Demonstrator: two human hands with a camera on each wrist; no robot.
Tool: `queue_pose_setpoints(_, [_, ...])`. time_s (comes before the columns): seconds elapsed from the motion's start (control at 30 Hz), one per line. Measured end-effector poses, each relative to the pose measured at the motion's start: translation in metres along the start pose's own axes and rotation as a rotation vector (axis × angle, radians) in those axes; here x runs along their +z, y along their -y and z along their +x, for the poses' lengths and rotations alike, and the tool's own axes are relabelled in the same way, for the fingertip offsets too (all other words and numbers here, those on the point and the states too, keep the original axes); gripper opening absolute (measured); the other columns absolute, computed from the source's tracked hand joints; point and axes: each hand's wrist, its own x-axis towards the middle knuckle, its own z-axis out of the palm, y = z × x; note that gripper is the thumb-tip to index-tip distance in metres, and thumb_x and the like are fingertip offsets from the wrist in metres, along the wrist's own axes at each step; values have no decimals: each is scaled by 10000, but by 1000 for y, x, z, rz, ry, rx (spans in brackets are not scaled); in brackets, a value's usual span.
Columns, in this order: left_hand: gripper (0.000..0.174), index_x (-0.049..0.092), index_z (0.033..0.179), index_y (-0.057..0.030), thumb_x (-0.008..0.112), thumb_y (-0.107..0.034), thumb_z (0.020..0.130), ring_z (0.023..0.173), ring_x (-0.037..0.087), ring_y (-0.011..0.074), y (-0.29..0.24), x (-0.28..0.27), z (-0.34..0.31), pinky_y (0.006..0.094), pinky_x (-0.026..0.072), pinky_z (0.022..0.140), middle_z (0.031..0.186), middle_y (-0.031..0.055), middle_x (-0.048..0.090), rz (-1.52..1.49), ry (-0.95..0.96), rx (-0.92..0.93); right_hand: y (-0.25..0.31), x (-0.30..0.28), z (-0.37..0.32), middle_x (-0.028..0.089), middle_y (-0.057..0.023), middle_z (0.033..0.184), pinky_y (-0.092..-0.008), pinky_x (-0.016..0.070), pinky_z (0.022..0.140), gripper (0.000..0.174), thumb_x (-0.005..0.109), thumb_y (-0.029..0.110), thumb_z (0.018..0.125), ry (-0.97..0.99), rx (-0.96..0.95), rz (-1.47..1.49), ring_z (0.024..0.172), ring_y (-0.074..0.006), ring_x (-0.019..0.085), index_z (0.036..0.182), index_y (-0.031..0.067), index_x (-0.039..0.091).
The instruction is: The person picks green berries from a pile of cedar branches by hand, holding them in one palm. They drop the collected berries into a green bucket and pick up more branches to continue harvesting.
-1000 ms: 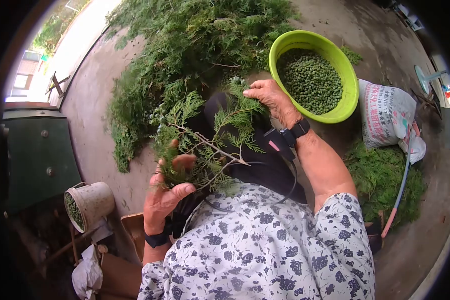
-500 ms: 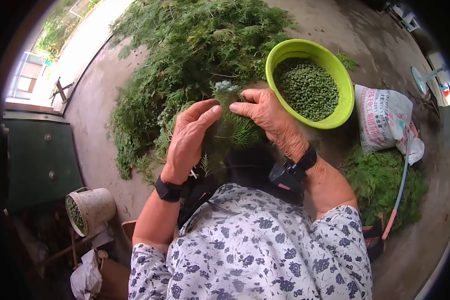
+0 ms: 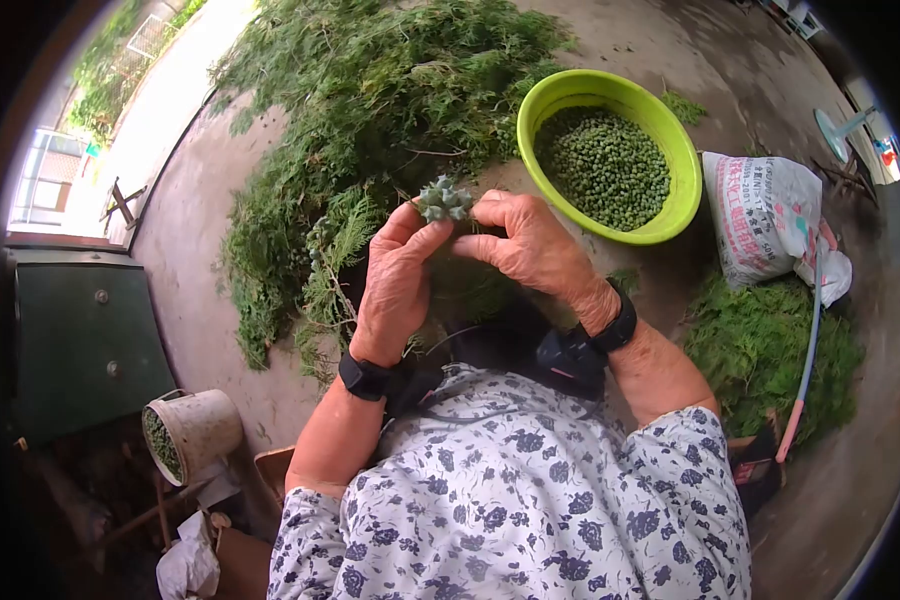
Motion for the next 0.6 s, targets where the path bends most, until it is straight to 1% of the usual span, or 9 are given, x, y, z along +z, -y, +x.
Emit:
queue_pose_setpoints(0.1, [234,576,1095,-7,579,-11,861,870,584,96,1,0,-4,244,494,748,1004,36,624,-15,13,10,-1,-1,-4,528,-106,733,-322,410,622,251,706,208,770,-47,-192,-89,671,-208,513,843,-17,622])
queue_pose_setpoints(0.2, [271,558,1119,-6,570,14,849,847,594,114,-3,5,-10,254,505,740,996,46,623,-97,-14,-2,10,-14,-10,559,-83,743,-299,420,618,253,688,229,803,-90,-138,11,675,-170,529,883,-6,641])
queue_pose_setpoints(0.3, [311,538,1138,-7,569,36,831,819,599,130,-10,7,-14,261,514,729,985,57,622,-119,-12,-31,11,-27,-11,590,-64,766,-273,432,625,240,668,223,830,-206,-110,119,699,-126,544,917,0,650])
queue_pose_setpoints(0.33, [303,540,1133,-14,573,29,834,827,600,133,-10,4,-14,261,511,731,986,58,625,-108,6,-11,4,-31,-12,615,-39,800,-244,447,647,207,642,191,857,-280,-46,173,717,-97,550,910,-9,650])
queue_pose_setpoints(0.43, [283,543,1116,-29,582,16,839,837,603,137,-8,-2,-13,258,507,722,983,56,630,-99,49,23,-5,-34,-10,613,-12,795,-219,456,648,193,624,173,874,-359,73,311,689,-83,549,927,-10,650])
queue_pose_setpoints(0.47, [279,545,1111,-30,584,18,839,831,603,137,-8,-1,-13,256,510,707,980,54,630,-110,55,18,-5,-29,-10,612,8,797,-204,466,649,194,612,165,882,-326,69,396,678,-66,550,947,-16,638])
queue_pose_setpoints(0.5, [275,546,1106,-31,586,19,839,825,604,137,-7,-1,-14,255,513,692,976,53,630,-120,60,11,-2,-24,-10,613,5,794,-205,468,648,198,615,169,880,-281,66,414,685,-64,552,951,-15,634])
queue_pose_setpoints(0.57, [272,549,1102,-19,587,23,836,751,604,140,-10,7,-18,260,502,631,952,59,628,-91,17,-2,6,-12,-7,615,-1,789,-206,471,647,209,622,176,876,-189,61,451,698,-60,555,959,-15,626])
queue_pose_setpoints(0.6, [270,551,1099,-13,588,24,834,714,604,142,-10,10,-20,263,497,600,940,62,627,-76,-7,-9,7,-9,-5,622,-10,794,-206,473,649,215,633,183,870,-156,101,462,722,-57,560,952,-15,621])
